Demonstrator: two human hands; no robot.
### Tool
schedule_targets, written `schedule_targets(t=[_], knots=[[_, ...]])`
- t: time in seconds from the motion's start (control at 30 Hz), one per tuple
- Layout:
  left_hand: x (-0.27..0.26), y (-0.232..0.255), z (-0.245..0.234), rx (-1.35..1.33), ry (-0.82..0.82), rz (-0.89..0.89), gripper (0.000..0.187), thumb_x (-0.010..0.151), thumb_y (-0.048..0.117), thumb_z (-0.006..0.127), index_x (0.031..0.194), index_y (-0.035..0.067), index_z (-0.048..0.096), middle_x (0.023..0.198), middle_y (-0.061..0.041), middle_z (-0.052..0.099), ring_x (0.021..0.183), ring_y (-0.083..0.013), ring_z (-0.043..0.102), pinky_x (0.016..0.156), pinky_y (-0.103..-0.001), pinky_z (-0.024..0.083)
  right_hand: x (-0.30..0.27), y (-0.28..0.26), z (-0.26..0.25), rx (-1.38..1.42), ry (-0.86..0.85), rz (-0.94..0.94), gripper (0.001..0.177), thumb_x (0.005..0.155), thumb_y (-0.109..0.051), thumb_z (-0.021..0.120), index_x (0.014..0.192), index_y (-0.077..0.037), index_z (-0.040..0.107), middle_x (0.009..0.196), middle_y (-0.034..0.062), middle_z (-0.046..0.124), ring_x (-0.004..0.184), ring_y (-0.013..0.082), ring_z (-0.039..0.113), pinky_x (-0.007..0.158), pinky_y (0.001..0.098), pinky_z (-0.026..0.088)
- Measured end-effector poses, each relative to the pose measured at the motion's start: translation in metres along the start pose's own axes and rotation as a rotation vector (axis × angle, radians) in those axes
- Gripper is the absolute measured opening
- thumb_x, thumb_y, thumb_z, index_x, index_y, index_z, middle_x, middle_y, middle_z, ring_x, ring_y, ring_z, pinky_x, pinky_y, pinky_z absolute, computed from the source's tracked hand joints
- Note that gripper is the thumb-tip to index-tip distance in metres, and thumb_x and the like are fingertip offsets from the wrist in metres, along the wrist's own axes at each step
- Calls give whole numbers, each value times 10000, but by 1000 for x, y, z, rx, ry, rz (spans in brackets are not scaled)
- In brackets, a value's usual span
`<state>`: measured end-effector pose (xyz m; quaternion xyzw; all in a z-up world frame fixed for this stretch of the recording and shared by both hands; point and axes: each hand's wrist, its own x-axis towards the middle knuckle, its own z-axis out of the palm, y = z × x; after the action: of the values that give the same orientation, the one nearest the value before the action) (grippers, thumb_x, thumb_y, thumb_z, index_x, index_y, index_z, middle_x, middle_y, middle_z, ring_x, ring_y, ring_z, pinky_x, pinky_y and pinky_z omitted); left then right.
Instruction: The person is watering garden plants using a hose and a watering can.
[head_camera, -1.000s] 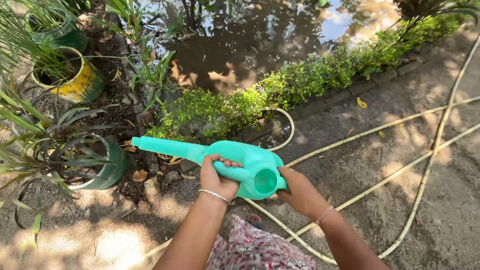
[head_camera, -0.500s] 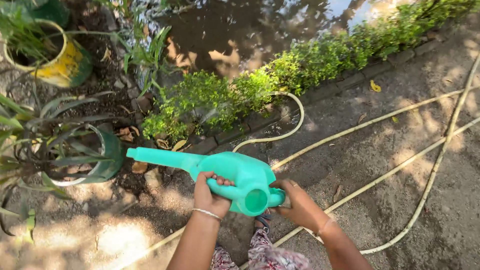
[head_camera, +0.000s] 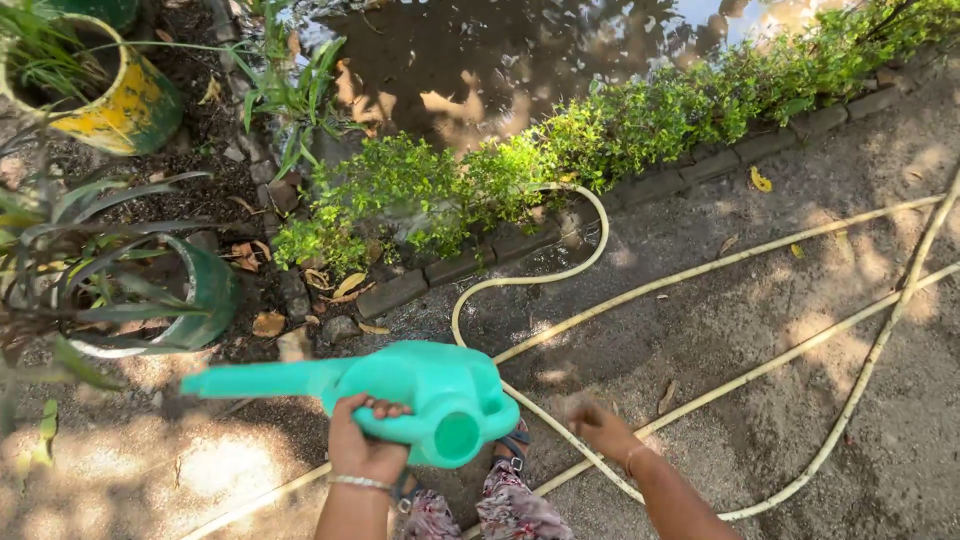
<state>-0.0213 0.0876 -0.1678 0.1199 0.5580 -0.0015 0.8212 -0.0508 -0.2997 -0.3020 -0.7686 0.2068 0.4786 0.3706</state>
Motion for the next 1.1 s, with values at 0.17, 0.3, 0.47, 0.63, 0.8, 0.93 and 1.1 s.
schedule_targets(t=[0.17,0.3,0.47,0.63,0.8,0.93,1.1], knots=[[25,-4,-19,10,-74,-8,204,863,211,564,733,147,421,637,-18,415,643,-189,446,812,-398,457,26,80,35,-293,-44,-118,286,938,-263,613,1200,-190,702,1240,74,781,1140,217,755,1063,370,591],[36,-4,-5,45,-63,-18,188,862,217,565,745,144,438,639,-23,410,646,-200,455,814,-412,468,-48,-9,45,-710,-131,-3,366,1003,-348,704,1321,-216,581,1429,91,489,1336,315,509,1137,550,392],[75,-6,20,41,-157,-57,154,841,190,596,763,143,472,645,-32,440,641,-205,460,745,-407,451,-31,-34,34,-484,203,-205,317,895,-241,708,1206,-209,661,1295,85,585,1236,298,604,1123,455,451],[81,-13,68,27,-294,-131,178,816,195,609,738,131,463,618,-64,455,616,-238,465,712,-425,466,-33,-129,-11,-270,486,-549,405,871,-159,680,1263,-78,613,1255,173,598,1188,404,585,1007,481,488],[72,-32,119,69,-295,-168,191,801,220,599,721,141,444,588,-65,446,602,-256,470,733,-458,472,-79,-226,-46,69,350,-705,394,999,-300,561,1329,-88,607,1290,147,655,1212,308,675,1023,427,527],[67,-49,145,35,-277,-143,195,813,224,589,725,140,438,589,-65,437,606,-258,464,731,-454,464,-91,-236,-63,107,316,-715,502,1014,-388,558,1417,-93,508,1338,151,641,1254,279,631,1042,421,489],[73,-81,174,22,-308,-97,178,815,207,561,720,127,433,607,-77,422,603,-262,452,716,-454,459,-86,-246,-117,141,67,-597,655,946,-385,682,1514,-153,455,1436,99,571,1193,268,635,812,502,606]])
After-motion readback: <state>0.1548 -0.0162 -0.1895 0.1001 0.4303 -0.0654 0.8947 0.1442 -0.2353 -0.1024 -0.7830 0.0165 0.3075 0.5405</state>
